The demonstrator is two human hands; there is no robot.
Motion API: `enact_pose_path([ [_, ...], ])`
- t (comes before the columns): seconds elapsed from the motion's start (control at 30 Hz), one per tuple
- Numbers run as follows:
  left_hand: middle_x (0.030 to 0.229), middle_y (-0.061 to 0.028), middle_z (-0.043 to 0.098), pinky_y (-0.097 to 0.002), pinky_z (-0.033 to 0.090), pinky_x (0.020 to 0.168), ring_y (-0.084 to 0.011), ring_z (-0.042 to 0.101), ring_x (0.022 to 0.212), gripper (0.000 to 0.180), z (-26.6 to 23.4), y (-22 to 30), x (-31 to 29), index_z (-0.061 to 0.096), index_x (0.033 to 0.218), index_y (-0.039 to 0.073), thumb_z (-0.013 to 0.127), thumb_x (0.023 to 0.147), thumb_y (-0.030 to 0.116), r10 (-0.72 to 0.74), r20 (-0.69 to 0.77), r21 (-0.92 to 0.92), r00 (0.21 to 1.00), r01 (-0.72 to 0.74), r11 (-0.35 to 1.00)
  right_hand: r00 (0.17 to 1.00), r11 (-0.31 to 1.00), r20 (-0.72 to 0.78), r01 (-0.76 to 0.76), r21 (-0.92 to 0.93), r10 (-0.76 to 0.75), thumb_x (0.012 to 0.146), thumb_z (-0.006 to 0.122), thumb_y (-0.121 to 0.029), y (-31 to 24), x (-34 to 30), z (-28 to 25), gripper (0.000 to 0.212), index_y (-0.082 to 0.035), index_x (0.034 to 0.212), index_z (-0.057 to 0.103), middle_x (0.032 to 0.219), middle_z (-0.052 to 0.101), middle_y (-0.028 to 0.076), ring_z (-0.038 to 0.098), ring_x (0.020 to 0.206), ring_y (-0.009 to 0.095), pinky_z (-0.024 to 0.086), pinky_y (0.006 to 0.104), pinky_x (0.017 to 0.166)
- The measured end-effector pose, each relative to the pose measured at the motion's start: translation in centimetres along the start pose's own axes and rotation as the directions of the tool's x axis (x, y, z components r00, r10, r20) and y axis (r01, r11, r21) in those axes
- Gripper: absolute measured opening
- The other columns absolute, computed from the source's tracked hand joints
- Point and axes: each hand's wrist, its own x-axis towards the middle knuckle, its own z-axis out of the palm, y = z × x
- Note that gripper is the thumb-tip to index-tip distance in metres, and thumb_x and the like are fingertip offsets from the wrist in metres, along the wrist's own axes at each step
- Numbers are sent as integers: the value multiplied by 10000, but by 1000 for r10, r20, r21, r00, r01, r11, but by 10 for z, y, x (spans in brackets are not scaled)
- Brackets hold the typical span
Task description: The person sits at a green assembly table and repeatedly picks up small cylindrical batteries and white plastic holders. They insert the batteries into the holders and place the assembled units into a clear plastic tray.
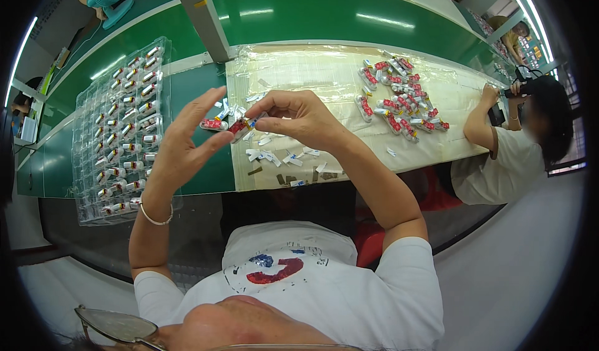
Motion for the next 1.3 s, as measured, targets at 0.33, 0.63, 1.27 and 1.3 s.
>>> enact_pose_path([
  [0.33, 1074, -94, 647, -268, 534, 759, -211, 686, 960, 361, 56, -8, -10, 575, 1198, 8, 675, 885, 156, -296, 312, -726, 903, 427, 539, 980, 981, -139, 120, -152, -141, 860, 716, -122, 6, -20, 4, 195, -22, 1023, 680, 895, 676, 38, 635, 831, 94, 505, 239, 769],
  [0.63, 1052, -127, 686, -292, 529, 803, -211, 686, 958, 336, 58, -7, -17, 615, 1187, -40, 618, 916, 160, -360, 280, -758, 890, 435, 487, 951, 889, -68, 255, -379, -302, 819, 733, -80, 1, -19, 2, 159, -36, 968, 698, 944, 630, 53, 630, 835, 132, 520, 256, 734],
  [1.27, 851, -120, 724, -241, 520, 744, -125, 674, 767, 197, 59, -14, -13, 717, 947, -44, 678, 885, 139, -459, 231, -784, 858, 443, 434, 821, 339, 183, 412, -846, -540, 746, 752, -76, -9, -15, 12, 172, -75, 904, 685, 894, 647, 50, 638, 842, 221, 524, 322, 755],
  [1.3, 850, -121, 724, -241, 520, 745, -126, 675, 771, 194, 58, -15, -12, 718, 941, -45, 677, 885, 136, -452, 230, -780, 862, 441, 444, 834, 287, 225, 408, -866, -504, 737, 755, -73, -11, -15, 12, 169, -76, 890, 686, 891, 653, 47, 639, 838, 221, 524, 323, 765],
])
